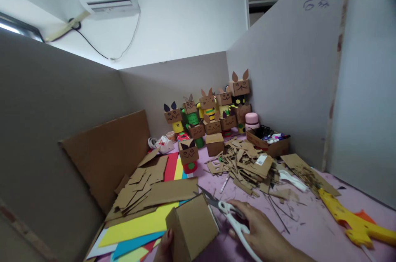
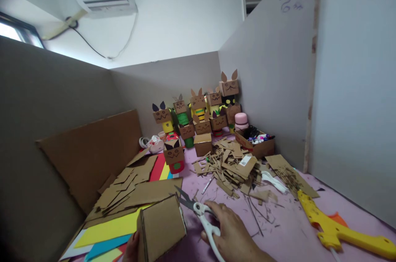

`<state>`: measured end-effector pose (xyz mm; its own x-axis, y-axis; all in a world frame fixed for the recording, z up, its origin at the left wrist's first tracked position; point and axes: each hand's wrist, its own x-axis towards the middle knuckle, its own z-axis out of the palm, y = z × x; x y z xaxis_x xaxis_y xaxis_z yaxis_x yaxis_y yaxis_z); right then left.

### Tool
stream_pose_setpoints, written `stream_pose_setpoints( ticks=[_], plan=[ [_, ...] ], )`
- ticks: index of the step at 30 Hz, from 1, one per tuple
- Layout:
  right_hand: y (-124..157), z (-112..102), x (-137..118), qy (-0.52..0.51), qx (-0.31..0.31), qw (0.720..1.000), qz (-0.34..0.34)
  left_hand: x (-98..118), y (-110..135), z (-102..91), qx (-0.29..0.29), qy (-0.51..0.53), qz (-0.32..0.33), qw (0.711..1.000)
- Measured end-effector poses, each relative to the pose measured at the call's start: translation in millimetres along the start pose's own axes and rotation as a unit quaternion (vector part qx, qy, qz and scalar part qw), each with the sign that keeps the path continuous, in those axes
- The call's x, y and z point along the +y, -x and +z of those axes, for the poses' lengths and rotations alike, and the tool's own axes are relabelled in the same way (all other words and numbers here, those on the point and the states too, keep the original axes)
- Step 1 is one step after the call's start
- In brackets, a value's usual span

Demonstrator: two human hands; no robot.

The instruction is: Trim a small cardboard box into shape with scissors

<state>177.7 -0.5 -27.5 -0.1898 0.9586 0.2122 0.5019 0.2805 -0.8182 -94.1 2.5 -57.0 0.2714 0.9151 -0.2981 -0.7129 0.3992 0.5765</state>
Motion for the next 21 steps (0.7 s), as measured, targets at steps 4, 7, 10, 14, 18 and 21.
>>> stream_pose_setpoints(
  ticks=[4, 7, 10, 14, 18, 21],
  plan=[
    [-2, -8, -2, -0.03, 0.02, 0.999, 0.023, -2, -4, 13.1, -0.011, 0.03, 0.035, 0.999],
    [-4, -14, -5, 0.011, 0.039, 0.999, 0.026, -2, -6, 27.7, 0.0, 0.036, 0.072, 0.997],
    [-4, -17, -7, -0.005, 0.049, 0.998, 0.027, 0, -5, 43.7, 0.014, 0.039, 0.106, 0.994],
    [-4, -12, -1, -0.019, 0.04, 0.999, 0.019, 3, -3, 63.3, 0.051, 0.06, 0.142, 0.987],
    [-3, -7, 3, 0.017, 0.038, 0.999, -0.014, 4, -4, 69.1, 0.05, 0.059, 0.153, 0.985],
    [-5, -13, 1, 0.057, 0.039, 0.998, -0.004, 4, -7, 65.2, 0.033, 0.043, 0.138, 0.989]
  ],
)
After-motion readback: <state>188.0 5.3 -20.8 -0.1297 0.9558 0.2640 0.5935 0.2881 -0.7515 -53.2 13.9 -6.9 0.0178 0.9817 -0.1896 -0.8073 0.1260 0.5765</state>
